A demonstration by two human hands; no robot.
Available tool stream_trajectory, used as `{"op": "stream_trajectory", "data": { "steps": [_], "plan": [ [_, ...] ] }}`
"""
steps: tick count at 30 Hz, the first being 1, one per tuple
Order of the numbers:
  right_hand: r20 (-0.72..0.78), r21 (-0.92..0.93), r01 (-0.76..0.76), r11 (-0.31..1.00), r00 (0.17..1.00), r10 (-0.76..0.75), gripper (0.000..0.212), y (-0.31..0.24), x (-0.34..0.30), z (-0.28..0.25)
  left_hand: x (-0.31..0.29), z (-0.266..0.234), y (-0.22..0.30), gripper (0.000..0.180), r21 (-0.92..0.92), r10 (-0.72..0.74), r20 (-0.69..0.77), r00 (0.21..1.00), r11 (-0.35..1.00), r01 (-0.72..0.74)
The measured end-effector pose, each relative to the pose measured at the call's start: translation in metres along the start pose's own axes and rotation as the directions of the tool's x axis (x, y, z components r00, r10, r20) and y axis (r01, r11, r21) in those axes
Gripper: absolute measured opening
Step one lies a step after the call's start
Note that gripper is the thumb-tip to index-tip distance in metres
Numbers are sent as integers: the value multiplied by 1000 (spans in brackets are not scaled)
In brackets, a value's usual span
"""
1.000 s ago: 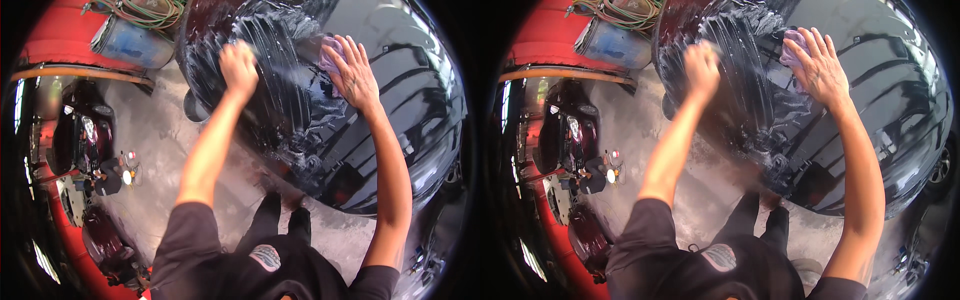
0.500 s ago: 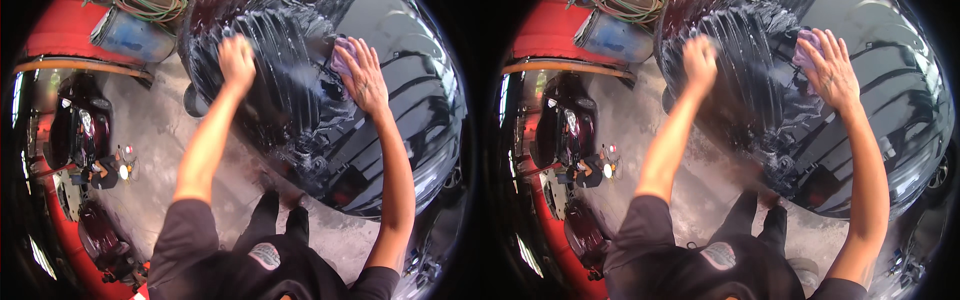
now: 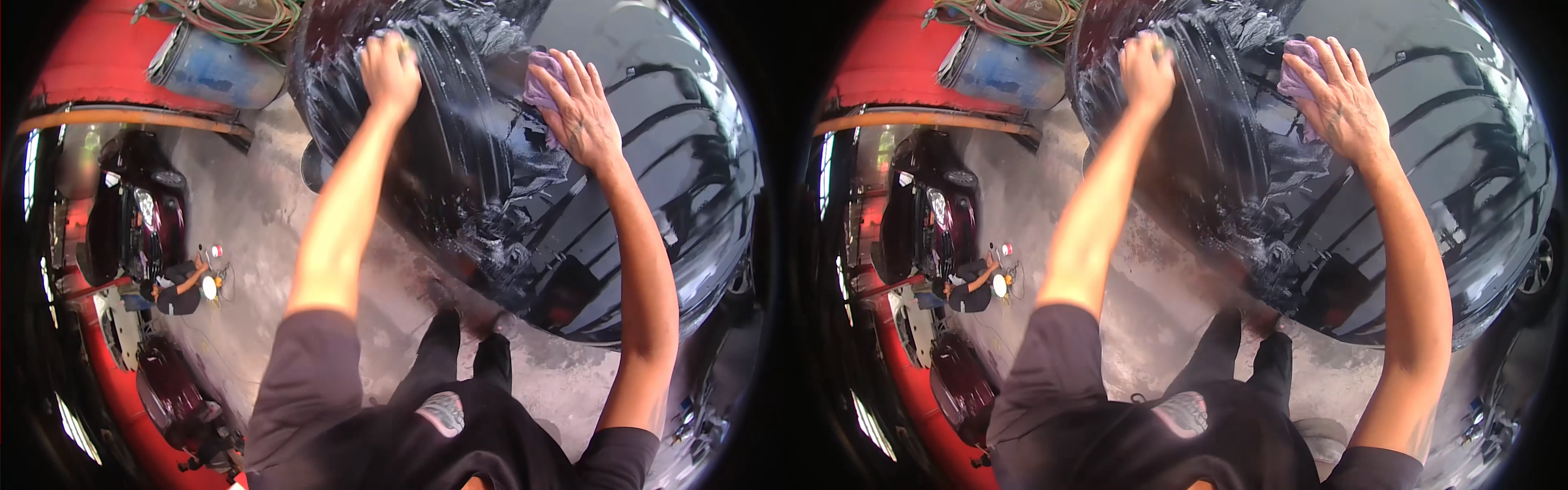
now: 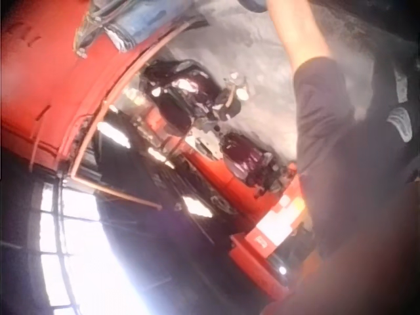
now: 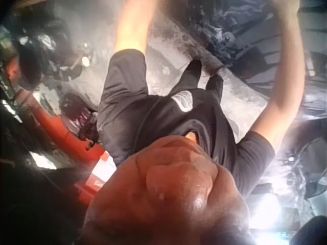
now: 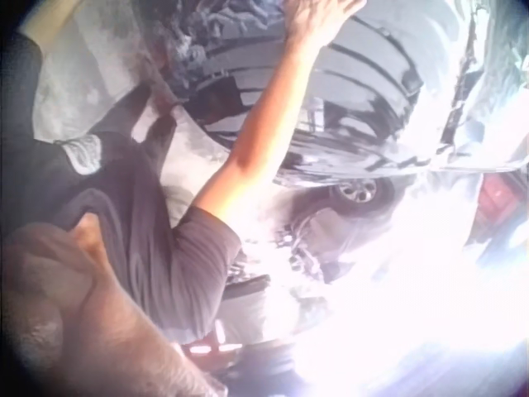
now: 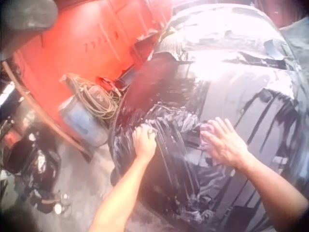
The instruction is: The person scrubs the hood of a black car with a yellow sponge and a purple cloth, repeatedly dipping the sponge into a bucket of water. They wipe away soapy residue and continue scrubbing different sections of the hood surface.
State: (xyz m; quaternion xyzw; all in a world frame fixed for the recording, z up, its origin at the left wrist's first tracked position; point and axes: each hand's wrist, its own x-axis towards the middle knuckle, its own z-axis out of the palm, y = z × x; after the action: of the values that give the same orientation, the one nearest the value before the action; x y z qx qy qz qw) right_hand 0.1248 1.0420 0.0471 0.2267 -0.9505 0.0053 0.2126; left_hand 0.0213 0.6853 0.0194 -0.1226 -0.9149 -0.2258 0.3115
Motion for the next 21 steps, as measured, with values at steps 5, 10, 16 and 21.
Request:
{"op": "stream_trajectory", "data": {
  "steps": [5, 10, 16, 21],
  "plan": [
    [30, -41, -31, 999, 999, 32, 67, 5, -5, 0, -30, 7, 25, 28, -26, -44, 27, 999, 999, 44],
    [20, -22, -45, 999, 999, 45, 67, 15, -17, 0, -208, -42, 95, 43, -124, 23, 168, 985, 992, -2],
    [-11, 26, 1, 1000, 1000, 0, 67, -10, 10, -1, 49, 10, -4, 32, 79, -59, 29, 998, 995, 56],
    [7, -27, -36, 999, 999, 36, 67, 20, -19, 9, -124, -13, 110, 45, -65, 81, 136, 987, 995, -73]
  ]
}}
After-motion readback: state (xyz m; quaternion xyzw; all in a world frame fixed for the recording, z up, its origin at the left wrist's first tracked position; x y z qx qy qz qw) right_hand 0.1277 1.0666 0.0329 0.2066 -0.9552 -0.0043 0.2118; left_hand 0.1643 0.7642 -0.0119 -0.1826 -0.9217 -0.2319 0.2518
